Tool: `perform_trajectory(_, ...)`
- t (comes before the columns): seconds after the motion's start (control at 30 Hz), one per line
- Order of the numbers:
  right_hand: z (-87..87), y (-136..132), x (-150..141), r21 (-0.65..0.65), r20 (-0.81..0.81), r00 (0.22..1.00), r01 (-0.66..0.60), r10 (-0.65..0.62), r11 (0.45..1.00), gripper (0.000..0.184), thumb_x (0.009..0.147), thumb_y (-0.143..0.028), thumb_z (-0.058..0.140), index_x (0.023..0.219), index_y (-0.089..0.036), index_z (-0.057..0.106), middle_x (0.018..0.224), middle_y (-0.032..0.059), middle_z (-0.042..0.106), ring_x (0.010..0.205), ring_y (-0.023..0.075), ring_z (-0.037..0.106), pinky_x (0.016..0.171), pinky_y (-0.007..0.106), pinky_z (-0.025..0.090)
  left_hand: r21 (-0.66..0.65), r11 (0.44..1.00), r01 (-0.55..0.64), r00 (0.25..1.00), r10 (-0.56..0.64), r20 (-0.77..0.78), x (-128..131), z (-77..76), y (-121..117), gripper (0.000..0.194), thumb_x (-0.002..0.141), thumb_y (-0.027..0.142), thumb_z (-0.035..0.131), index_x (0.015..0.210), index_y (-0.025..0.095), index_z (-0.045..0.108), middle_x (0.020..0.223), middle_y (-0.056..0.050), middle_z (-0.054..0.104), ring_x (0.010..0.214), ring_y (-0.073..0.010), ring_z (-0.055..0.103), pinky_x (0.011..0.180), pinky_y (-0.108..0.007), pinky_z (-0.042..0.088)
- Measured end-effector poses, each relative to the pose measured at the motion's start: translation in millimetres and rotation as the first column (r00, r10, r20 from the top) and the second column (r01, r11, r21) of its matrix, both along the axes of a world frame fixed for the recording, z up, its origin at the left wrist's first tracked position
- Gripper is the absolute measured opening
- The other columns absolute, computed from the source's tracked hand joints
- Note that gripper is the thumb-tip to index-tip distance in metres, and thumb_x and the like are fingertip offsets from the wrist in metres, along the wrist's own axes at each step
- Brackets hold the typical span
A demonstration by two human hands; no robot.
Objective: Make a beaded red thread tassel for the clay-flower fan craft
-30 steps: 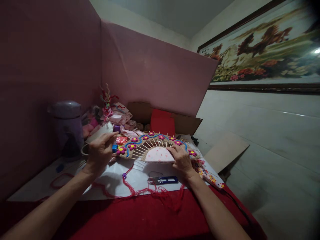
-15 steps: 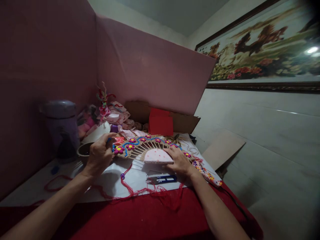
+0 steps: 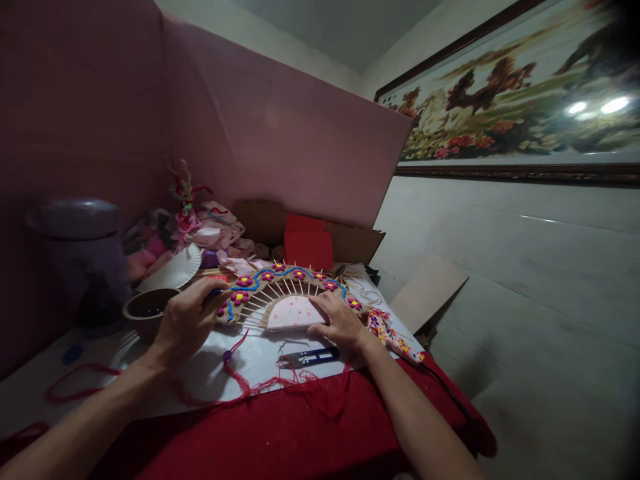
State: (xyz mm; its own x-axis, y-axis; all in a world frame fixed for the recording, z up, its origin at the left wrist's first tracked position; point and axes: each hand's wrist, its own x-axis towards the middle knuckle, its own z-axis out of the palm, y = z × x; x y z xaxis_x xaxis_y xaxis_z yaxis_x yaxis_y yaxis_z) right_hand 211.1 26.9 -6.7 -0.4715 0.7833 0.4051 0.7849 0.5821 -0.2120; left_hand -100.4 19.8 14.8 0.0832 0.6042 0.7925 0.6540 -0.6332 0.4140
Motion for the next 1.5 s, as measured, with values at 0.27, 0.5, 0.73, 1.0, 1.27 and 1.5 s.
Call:
perform_trajectory(0.27, -5.1, 7, -7, 0.003, 0.001, 1.0, -0.014, 0.014, 1.0, 0.062, 0.07, -0.034, 0.074, 0.126, -0.017, 0.052, 0.114, 0.01, 0.056, 0.105, 0.0239, 0.05, 0.093, 0.039, 0.038, 0.013, 1.0, 0.026, 1.0, -0.026, -0.017, 3, 0.7, -4, 0.021, 0.087, 0.032, 0.048, 0.088, 0.017, 0.063, 0.085, -0.006, 0.067, 0.077, -0.019, 0.062, 0.07, -0.028, 0.045)
perform_trajectory(0.5, -7.6, 10, -7, 0.089, 0.008, 1.0, -0.014, 0.013, 0.996, 0.05, 0.078, -0.035, 0.068, 0.123, -0.018, 0.055, 0.116, 0.01, 0.057, 0.105, 0.0228, 0.049, 0.092, 0.04, 0.038, 0.07, 0.997, 0.032, 0.999, -0.028, -0.045, 2, -7.3, 4, 0.019, 0.083, 0.028, 0.052, 0.098, 0.021, 0.062, 0.097, -0.007, 0.07, 0.088, -0.0234, 0.065, 0.079, -0.032, 0.048)
perform_trajectory(0.73, -7.9, 10, -5, 0.261, -0.142, 0.985, 0.137, -0.102, 0.955, 0.025, 0.084, -0.033, 0.061, 0.105, -0.021, 0.065, 0.1, 0.0076, 0.064, 0.096, 0.0225, 0.055, 0.086, 0.037, 0.042, 0.025, 0.999, -0.036, 0.998, 0.037, -0.042, 4, -5.4, 4, 0.017, 0.082, 0.036, 0.05, 0.079, 0.022, 0.06, 0.07, -0.002, 0.068, 0.061, -0.0179, 0.062, 0.058, -0.026, 0.045)
perform_trajectory(1.0, 14.6, 1, 31, 0.461, -0.615, 0.746, 0.603, -0.255, 0.651, 0.033, 0.096, -0.03, 0.034, 0.093, -0.017, 0.064, 0.089, 0.0111, 0.063, 0.089, 0.0234, 0.054, 0.082, 0.038, 0.041, -0.167, 0.986, -0.032, 0.995, 0.047, 0.091, 7, -3.5, -3, 0.022, 0.083, 0.033, 0.048, 0.073, 0.019, 0.062, 0.058, 0.001, 0.063, 0.049, -0.0129, 0.055, 0.047, -0.021, 0.04)
perform_trajectory(1.27, 7.7, 5, 33, 0.555, -0.56, 0.775, 0.614, -0.293, 0.561, 0.032, 0.096, -0.032, 0.036, 0.082, -0.018, 0.062, 0.078, 0.0083, 0.062, 0.079, 0.0211, 0.054, 0.076, 0.034, 0.041, -0.071, 0.991, 0.115, 0.989, -0.107, 0.103, 9, 5.2, -4, 0.033, 0.086, 0.034, 0.044, 0.104, 0.019, 0.067, 0.098, -0.009, 0.066, 0.084, -0.0204, 0.061, 0.075, -0.031, 0.049)
perform_trajectory(1.5, 2.3, 8, 32, 0.646, -0.51, 0.82, 0.564, -0.259, 0.514, 0.031, 0.094, -0.032, 0.04, 0.076, -0.018, 0.061, 0.074, 0.0065, 0.062, 0.072, 0.0203, 0.054, 0.07, 0.032, 0.04, 0.037, 0.987, 0.157, 0.987, -0.156, -0.028, 14, -0.4, -8, 0.009, 0.078, 0.022, 0.06, 0.078, 0.018, 0.068, 0.075, -0.005, 0.07, 0.069, -0.0175, 0.064, 0.065, -0.028, 0.047)
